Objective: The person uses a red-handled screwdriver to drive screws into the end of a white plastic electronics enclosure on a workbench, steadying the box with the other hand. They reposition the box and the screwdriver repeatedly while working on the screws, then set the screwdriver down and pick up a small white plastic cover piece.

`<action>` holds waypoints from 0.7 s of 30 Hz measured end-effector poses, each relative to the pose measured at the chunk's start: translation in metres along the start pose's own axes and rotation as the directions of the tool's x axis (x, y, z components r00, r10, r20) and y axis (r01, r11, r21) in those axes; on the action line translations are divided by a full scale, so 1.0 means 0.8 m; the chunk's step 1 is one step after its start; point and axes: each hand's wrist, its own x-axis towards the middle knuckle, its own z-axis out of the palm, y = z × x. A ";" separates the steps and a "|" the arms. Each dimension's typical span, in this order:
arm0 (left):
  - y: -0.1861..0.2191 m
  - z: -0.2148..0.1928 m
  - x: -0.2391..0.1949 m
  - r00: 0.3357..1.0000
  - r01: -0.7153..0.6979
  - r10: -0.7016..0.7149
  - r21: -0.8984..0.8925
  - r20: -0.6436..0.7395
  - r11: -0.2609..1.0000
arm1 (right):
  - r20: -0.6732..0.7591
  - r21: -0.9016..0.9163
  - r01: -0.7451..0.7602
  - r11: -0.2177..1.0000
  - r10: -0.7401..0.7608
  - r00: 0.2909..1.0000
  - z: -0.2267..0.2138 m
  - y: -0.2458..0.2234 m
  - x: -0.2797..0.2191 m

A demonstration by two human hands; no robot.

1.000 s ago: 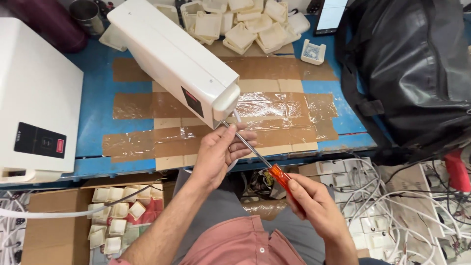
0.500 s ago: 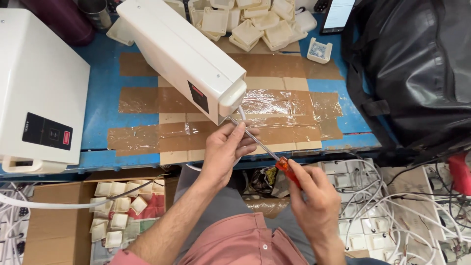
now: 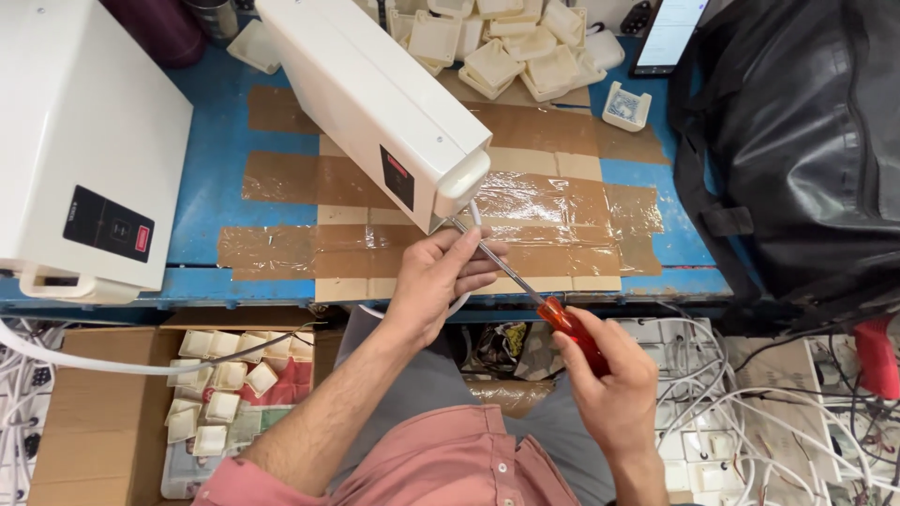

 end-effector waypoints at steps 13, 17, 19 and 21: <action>0.010 -0.001 0.004 0.999 0.000 0.001 -0.034 0.045 0.999 | 0.080 0.254 -0.229 0.940 0.216 0.973 0.002 0.040 -0.007; -0.004 -0.006 0.008 1.000 -0.022 0.022 -0.042 0.000 0.999 | -0.115 -0.054 0.182 0.982 -0.187 0.976 0.006 -0.001 -0.004; -0.005 -0.005 0.008 0.998 -0.039 0.038 -0.022 -0.053 0.999 | -0.178 -0.080 0.178 0.981 -0.190 0.965 0.010 -0.001 -0.008; -0.003 -0.005 0.009 0.998 -0.035 0.033 -0.031 -0.048 0.999 | -0.176 0.001 0.169 0.986 -0.167 0.970 0.006 0.009 -0.011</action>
